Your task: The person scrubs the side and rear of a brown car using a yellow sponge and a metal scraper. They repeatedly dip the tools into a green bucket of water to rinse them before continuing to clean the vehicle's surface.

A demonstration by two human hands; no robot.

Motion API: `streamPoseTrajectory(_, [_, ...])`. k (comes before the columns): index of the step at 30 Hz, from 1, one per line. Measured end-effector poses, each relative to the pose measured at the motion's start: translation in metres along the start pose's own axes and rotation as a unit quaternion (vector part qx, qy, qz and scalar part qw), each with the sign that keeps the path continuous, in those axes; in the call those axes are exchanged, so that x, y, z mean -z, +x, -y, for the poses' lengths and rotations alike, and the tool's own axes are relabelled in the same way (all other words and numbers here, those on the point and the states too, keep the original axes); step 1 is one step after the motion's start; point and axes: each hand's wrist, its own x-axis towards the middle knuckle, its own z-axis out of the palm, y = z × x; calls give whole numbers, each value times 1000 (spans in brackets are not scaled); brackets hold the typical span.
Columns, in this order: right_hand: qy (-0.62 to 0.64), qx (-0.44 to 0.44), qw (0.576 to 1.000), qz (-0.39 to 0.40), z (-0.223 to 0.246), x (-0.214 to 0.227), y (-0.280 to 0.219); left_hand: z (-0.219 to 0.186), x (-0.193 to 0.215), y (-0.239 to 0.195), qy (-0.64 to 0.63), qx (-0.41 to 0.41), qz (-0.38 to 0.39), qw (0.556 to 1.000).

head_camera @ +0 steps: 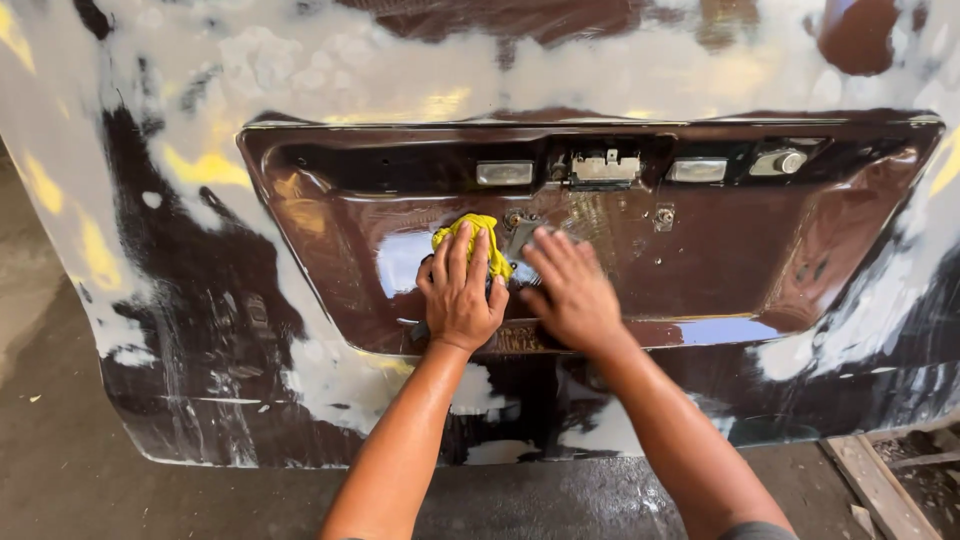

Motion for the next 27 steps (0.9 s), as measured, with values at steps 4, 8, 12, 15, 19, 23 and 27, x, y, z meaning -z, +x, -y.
streamPoseTrajectory(4, [-18,-138,988,-61,-29,4,17,0,2,1,-4,4,-4,1000])
streamPoseTrajectory(8, [-92,-168,973,-129,-5,2,29,-2,3,4,-5,-2,-3,1000])
streamPoseTrajectory(12, [-64,-103,989,-87,0,8,33,-1,2,7,-5,-5,-8,1000])
streamPoseTrajectory(15, [-52,-156,979,-119,3,1,39,-3,4,5,-3,-2,-3,1000])
streamPoseTrajectory(19, [-35,-100,986,-128,6,5,14,-1,6,5,-4,-4,-10,1000])
streamPoseTrajectory(23, [-68,-63,995,-43,-30,12,-17,0,3,6,-4,-5,-11,1000])
streamPoseTrajectory(27, [-53,-146,979,-134,-43,10,-23,0,0,4,2,-9,-13,1000])
